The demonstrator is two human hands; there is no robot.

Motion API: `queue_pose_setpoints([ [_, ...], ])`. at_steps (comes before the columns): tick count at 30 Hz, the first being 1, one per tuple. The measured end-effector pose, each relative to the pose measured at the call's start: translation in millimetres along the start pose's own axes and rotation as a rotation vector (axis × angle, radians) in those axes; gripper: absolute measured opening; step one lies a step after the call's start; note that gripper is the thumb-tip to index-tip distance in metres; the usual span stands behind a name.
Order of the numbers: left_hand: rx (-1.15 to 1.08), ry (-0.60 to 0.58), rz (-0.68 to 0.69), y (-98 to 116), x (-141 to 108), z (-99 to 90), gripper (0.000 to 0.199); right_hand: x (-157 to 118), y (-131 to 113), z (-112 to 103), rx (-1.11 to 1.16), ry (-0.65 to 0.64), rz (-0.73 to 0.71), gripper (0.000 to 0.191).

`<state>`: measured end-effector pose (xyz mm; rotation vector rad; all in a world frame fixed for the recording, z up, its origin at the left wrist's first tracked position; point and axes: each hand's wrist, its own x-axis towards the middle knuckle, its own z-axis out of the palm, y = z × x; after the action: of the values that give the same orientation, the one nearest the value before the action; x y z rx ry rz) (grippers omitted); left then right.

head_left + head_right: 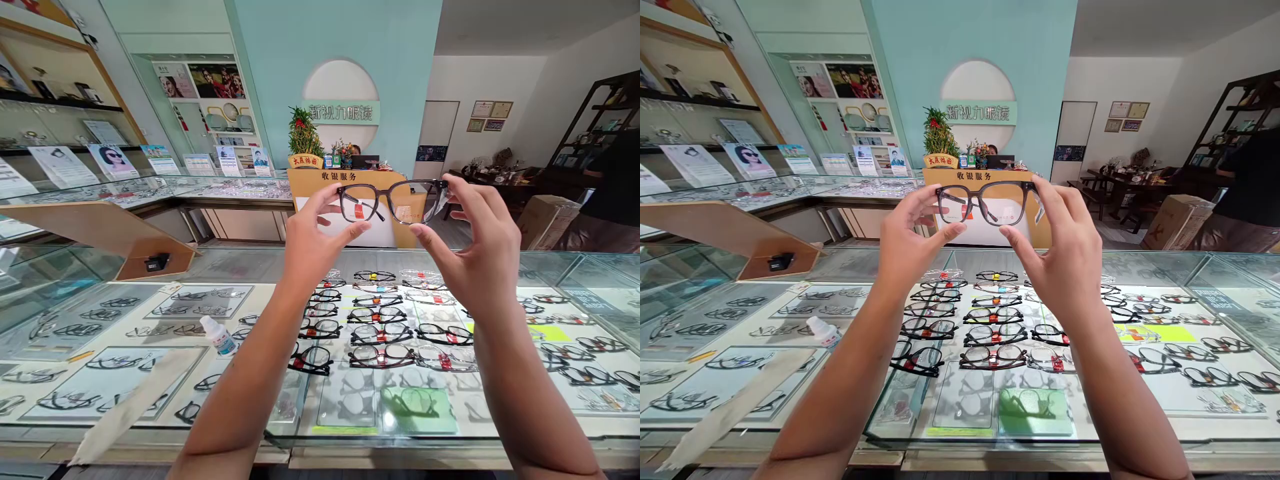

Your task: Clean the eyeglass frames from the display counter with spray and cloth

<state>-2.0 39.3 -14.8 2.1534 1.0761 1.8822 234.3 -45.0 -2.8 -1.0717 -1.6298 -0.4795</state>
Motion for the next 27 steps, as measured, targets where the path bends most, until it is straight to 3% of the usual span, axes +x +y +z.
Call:
queue_pose_setpoints([
  [21, 0.035, 0.136, 0.126, -3.7, -4.0, 11.9, 0.083, -2.2, -1.3, 8.1, 0.036, 0.029, -0.026, 0.069],
  [27, 0.077, 0.291, 0.306, 1.0, -7.4, 9.1, 0.085, 0.6, 16.4, 15.5, 0.343, 0.015, 0.083, 0.057],
])
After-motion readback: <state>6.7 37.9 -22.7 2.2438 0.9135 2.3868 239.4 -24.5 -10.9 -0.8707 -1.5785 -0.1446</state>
